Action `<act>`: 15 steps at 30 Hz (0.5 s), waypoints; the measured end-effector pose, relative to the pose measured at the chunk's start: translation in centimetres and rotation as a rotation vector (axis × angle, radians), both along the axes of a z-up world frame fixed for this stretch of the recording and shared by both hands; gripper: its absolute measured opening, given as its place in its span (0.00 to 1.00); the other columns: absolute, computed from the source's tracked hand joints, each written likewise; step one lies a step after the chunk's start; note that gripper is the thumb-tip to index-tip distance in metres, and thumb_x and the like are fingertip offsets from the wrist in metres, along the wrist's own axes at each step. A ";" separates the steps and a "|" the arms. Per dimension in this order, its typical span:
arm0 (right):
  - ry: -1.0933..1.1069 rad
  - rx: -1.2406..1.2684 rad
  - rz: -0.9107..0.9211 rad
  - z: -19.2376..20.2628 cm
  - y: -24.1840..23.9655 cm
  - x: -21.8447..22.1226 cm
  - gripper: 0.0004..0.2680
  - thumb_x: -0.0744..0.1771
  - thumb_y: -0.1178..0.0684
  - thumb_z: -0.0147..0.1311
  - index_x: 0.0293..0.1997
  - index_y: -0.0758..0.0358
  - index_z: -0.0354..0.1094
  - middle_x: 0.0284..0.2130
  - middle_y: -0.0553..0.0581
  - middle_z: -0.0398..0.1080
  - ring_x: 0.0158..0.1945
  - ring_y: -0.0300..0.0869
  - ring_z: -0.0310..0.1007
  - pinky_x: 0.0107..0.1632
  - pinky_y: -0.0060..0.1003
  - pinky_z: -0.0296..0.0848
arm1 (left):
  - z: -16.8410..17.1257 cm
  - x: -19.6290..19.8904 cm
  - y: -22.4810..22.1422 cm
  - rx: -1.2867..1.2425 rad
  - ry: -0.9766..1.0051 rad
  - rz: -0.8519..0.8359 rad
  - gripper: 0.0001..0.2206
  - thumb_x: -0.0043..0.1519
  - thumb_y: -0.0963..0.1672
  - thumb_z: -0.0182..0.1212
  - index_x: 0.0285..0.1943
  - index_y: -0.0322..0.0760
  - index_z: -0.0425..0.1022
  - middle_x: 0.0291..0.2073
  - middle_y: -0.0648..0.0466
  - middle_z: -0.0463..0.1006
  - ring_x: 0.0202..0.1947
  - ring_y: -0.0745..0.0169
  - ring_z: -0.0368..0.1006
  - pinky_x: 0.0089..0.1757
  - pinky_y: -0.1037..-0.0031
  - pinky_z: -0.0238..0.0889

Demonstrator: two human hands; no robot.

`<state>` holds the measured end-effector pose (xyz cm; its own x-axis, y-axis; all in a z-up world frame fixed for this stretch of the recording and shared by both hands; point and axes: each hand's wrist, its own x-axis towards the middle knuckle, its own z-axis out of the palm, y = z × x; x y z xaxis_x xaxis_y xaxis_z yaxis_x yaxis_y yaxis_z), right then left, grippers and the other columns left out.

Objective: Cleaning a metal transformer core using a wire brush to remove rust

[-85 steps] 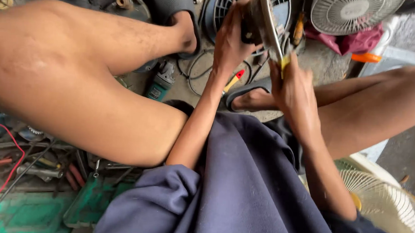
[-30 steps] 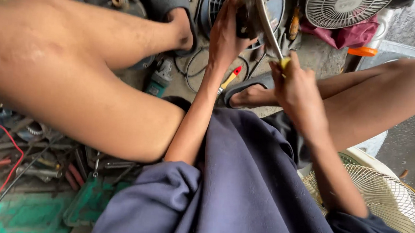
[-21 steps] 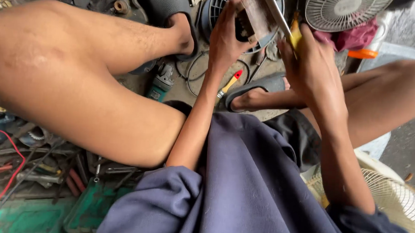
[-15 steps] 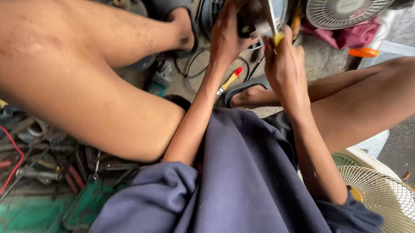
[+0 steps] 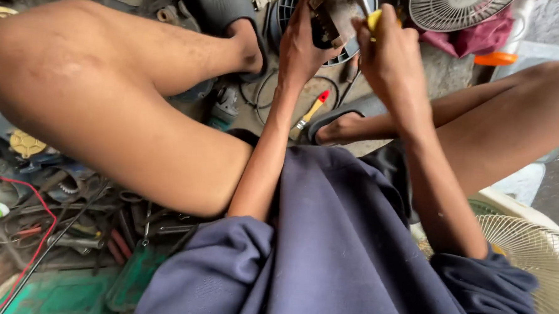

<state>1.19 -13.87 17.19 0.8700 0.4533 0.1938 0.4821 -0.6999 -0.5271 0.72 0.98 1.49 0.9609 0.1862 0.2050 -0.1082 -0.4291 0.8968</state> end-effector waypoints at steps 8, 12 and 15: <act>0.160 -0.095 -0.124 -2.2 0.4 -2.5 0.11 0.74 0.56 0.52 0.52 0.79 0.57 0.26 0.68 0.73 0.21 0.54 0.66 0.26 0.49 0.62 | -0.8 -0.2 0.1 0.051 -0.140 -0.020 0.47 0.44 0.42 0.88 0.71 0.47 0.57 0.63 0.55 0.74 0.62 0.50 0.77 0.62 0.67 0.74; 0.149 -0.117 -0.049 1.6 -0.1 -0.3 0.10 0.75 0.58 0.55 0.43 0.77 0.59 0.25 0.72 0.72 0.21 0.64 0.70 0.23 0.56 0.62 | -1.0 0.0 0.9 -0.022 -0.086 -0.099 0.47 0.48 0.43 0.84 0.75 0.46 0.55 0.70 0.57 0.68 0.70 0.53 0.71 0.67 0.69 0.67; 0.253 -0.324 -0.004 4.5 -3.3 -4.2 0.10 0.74 0.57 0.54 0.39 0.73 0.59 0.19 0.69 0.69 0.15 0.60 0.64 0.23 0.55 0.61 | -1.3 -0.2 0.2 0.070 -0.067 -0.034 0.48 0.47 0.45 0.88 0.74 0.44 0.56 0.70 0.52 0.69 0.69 0.50 0.72 0.67 0.66 0.70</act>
<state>-2.98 -17.19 21.69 0.8740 0.4520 -0.1785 0.3623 -0.8508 -0.3806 0.55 1.17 0.20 0.9501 0.1365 0.2805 -0.1826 -0.4854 0.8550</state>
